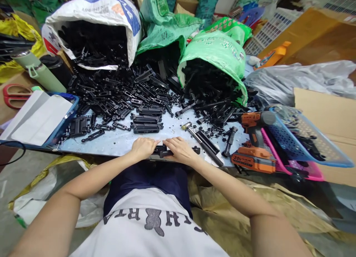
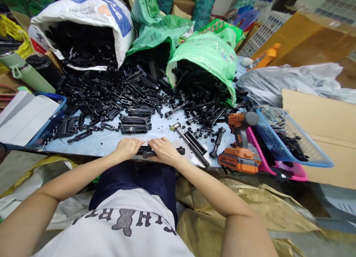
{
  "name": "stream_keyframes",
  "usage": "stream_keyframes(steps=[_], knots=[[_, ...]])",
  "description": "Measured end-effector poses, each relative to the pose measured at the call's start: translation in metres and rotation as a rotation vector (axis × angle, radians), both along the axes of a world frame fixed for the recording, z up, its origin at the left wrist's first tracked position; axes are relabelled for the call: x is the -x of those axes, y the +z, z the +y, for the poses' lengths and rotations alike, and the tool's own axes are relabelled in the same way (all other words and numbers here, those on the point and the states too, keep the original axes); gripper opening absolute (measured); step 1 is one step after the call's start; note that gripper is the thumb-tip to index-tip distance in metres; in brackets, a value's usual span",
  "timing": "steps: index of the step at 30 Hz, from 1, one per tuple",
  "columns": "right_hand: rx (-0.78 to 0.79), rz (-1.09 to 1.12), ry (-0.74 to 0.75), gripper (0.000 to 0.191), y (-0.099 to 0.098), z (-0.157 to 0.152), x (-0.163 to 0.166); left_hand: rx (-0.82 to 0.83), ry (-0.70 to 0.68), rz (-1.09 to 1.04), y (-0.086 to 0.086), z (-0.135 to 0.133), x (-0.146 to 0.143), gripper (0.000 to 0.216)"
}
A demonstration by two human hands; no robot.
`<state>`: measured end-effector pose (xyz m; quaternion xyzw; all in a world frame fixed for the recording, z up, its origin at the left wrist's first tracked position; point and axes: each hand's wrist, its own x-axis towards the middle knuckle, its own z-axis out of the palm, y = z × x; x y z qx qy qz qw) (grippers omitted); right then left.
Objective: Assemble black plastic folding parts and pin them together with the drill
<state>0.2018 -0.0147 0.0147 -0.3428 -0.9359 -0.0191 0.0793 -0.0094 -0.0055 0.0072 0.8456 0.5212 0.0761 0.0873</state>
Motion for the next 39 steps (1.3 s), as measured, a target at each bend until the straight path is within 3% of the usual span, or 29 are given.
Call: stream_keyframes(steps=[4, 8, 10, 12, 15, 17, 19, 22, 25, 28, 32, 37, 39], knots=[[0.073, 0.019, -0.034, 0.062, 0.025, -0.015, -0.021, -0.113, -0.215, -0.143, 0.013, -0.011, 0.019, 0.053], [0.252, 0.413, 0.334, 0.063, 0.044, -0.046, -0.01, -0.106, -0.554, -0.641, 0.043, -0.052, 0.023, 0.052], [0.345, 0.73, 0.482, 0.059, 0.039, -0.062, 0.015, -0.062, -0.604, -0.919, 0.053, -0.075, 0.014, 0.054], [0.342, 1.092, 0.418, 0.058, 0.022, -0.071, 0.047, -0.105, -0.53, -1.101, 0.054, -0.089, 0.001, 0.056], [0.255, 1.459, 0.036, 0.051, -0.011, -0.064, 0.086, -0.378, -0.425, -1.093, 0.034, -0.088, -0.009, 0.059], [0.23, 1.401, -0.117, 0.042, -0.029, -0.041, 0.094, -0.592, -0.398, -0.892, 0.012, -0.073, -0.005, 0.062], [0.171, 1.162, -0.179, 0.034, -0.04, -0.005, 0.086, -0.718, -0.36, -0.625, -0.011, -0.052, 0.007, 0.059], [0.05, 0.808, -0.264, 0.024, -0.043, 0.067, 0.052, -0.621, -0.37, -0.235, -0.036, -0.023, 0.027, 0.038], [-0.018, 0.582, -0.411, 0.021, -0.035, 0.146, 0.018, -0.424, -0.304, -0.025, -0.048, -0.003, 0.038, 0.028], [-0.04, 0.388, -0.561, 0.025, -0.023, 0.217, 0.006, -0.375, -0.233, -0.002, -0.049, 0.007, 0.041, 0.028], [-0.004, 0.215, -0.65, 0.031, -0.012, 0.289, 0.027, -0.376, -0.171, -0.033, -0.034, 0.022, 0.045, 0.034], [0.065, 0.148, -0.767, 0.034, -0.013, 0.333, 0.053, -0.351, 0.218, 0.0, -0.006, 0.083, 0.074, 0.029], [0.056, 0.153, -0.774, 0.032, -0.014, 0.338, 0.049, -0.351, 0.257, 0.066, -0.001, 0.117, 0.085, 0.031]])
